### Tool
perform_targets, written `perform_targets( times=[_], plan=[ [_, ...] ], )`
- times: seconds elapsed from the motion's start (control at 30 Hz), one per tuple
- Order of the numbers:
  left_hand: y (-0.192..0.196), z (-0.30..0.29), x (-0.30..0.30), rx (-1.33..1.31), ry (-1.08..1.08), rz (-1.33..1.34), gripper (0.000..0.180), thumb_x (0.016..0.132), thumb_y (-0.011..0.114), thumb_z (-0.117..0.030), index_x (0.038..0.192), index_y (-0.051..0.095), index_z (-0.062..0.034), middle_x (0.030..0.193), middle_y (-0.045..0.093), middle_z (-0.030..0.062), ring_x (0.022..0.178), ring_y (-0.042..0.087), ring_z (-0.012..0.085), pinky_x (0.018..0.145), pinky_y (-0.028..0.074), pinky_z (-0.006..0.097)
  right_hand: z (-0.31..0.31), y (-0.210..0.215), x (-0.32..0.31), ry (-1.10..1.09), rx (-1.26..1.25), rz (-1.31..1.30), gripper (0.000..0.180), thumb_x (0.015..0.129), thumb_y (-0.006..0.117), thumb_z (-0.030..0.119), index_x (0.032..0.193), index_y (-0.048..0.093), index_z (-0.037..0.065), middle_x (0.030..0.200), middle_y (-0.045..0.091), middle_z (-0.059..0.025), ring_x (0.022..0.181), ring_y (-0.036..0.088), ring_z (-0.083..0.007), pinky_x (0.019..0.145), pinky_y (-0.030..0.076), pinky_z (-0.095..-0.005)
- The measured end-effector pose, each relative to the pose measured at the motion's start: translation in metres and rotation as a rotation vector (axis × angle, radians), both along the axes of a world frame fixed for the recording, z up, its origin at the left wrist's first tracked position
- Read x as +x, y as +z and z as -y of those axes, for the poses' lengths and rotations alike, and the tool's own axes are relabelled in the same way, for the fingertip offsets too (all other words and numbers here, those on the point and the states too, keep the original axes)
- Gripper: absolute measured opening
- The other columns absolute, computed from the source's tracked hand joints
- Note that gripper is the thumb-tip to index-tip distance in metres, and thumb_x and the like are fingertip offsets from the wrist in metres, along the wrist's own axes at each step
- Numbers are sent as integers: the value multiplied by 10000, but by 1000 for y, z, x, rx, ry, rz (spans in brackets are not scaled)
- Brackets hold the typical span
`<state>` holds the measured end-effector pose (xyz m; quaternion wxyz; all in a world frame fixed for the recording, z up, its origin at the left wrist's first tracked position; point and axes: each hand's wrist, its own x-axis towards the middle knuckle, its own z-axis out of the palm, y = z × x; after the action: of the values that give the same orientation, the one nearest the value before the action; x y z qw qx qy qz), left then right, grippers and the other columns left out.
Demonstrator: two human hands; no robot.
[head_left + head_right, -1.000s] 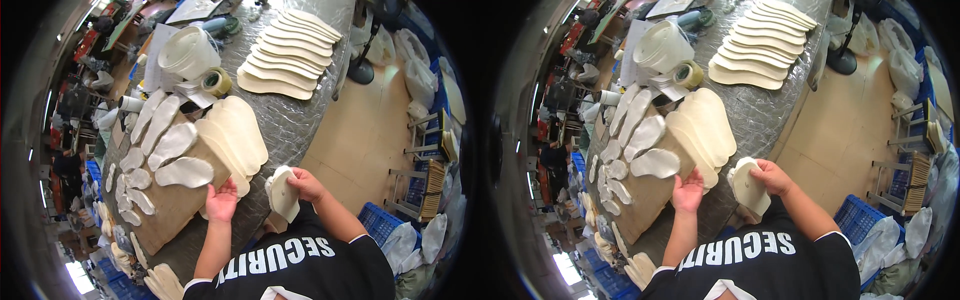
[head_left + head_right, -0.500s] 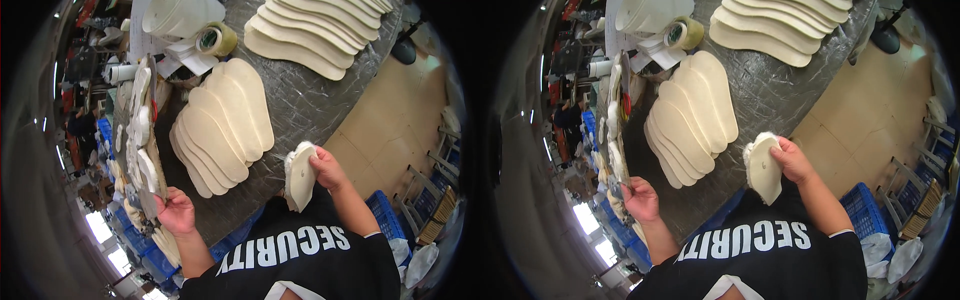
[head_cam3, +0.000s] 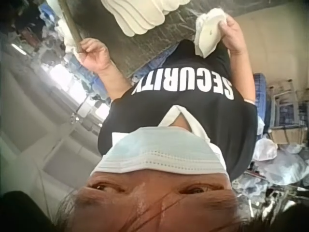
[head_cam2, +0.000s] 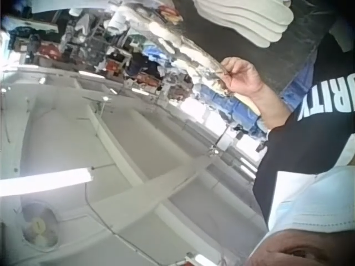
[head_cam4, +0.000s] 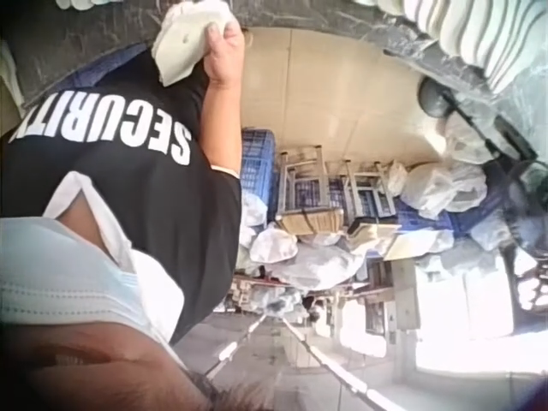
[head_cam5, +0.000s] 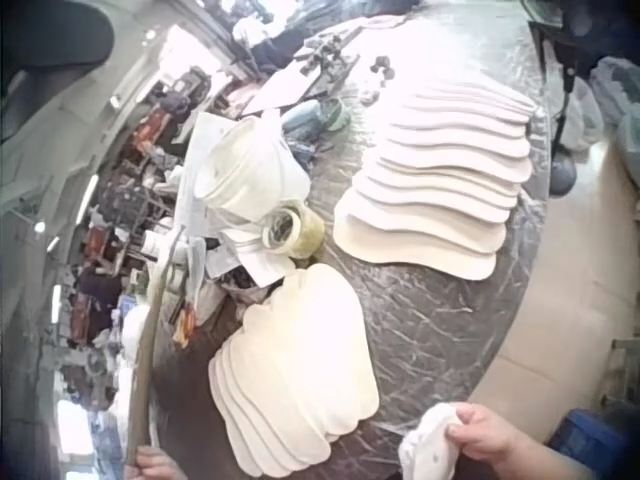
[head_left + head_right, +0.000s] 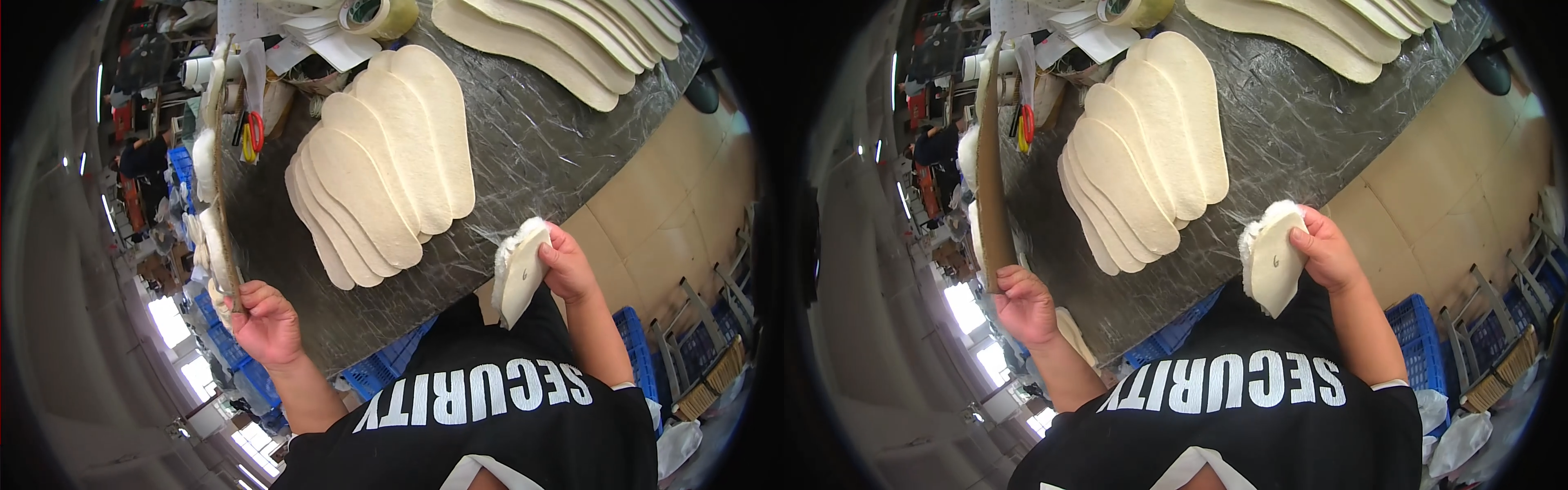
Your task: Processing and handling shoe insoles or components at a factory workstation, including trimming with scissors.
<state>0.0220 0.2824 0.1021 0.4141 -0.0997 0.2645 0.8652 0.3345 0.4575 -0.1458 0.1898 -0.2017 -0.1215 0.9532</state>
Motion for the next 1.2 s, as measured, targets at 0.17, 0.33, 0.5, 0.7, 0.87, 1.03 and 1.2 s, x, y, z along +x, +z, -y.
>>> perform_targets(
  times=[0.17, 0.33, 0.5, 0.7, 0.87, 1.03, 1.2],
  plan=[
    [-38, 17, 19, -25, -18, 21, 239, 900, 645, -204, 1017, 589, -3, 863, 532, 50, 769, 486, 138, 665, 433, 266, -19, 39, -24, 83, 59, -206, 469, 908, 645, 302, 1264, 537, 15, 1194, 630, -103, 1102, 600, -206, 973, 452, -352],
    [-95, 67, 43, -157, -181, -12, 333, 870, 681, -210, 1141, 588, -40, 931, 583, 33, 779, 465, 159, 699, 423, 317, -48, 73, -97, 303, 154, -413, 679, 908, 633, 328, 1402, 372, -57, 1332, 530, -171, 1183, 560, -246, 1018, 427, -387],
    [-141, 119, 65, -81, -416, 122, 591, 857, 684, -186, 1380, 441, -56, 1369, 523, 123, 1256, 502, 287, 1062, 391, 474, -42, 77, -191, 460, 78, -485, 688, 902, 643, 337, 1426, 357, -6, 1297, 563, -147, 1184, 560, -247, 1029, 418, -388],
    [-104, 134, 14, -561, -1692, -505, 445, 957, 570, -308, 1274, 557, 4, 1261, 599, 107, 1154, 543, 184, 1024, 390, 311, -21, 86, -208, 495, 161, -351, 578, 899, 649, 293, 1362, 436, 22, 1214, 609, -97, 1124, 594, -231, 989, 451, -388],
    [-40, 76, -86, -183, -2170, -958, 425, 901, 665, -288, 1179, 612, 28, 1118, 667, 159, 1033, 633, 232, 893, 496, 342, -8, 130, -218, 468, 334, -230, 639, 900, 650, 287, 1416, 386, 16, 1215, 610, -93, 1124, 594, -220, 992, 444, -378],
    [-74, 64, -48, -492, -2281, -1570, 442, 910, 587, -161, 1309, 502, 8, 1308, 551, 190, 1230, 520, 306, 1028, 410, 395, -6, 142, -249, 517, 399, -100, 486, 921, 630, 237, 1333, 491, 19, 1206, 619, -85, 1097, 610, -198, 973, 467, -359],
    [-129, 43, -44, -705, -523, -2003, 370, 897, 572, -145, 1239, 525, -11, 1207, 592, 153, 1145, 559, 311, 1007, 419, 423, 9, 181, -257, 473, 309, -237, 406, 940, 606, 205, 1291, 521, 20, 1199, 623, -86, 1097, 613, -196, 973, 475, -366]
  ],
)
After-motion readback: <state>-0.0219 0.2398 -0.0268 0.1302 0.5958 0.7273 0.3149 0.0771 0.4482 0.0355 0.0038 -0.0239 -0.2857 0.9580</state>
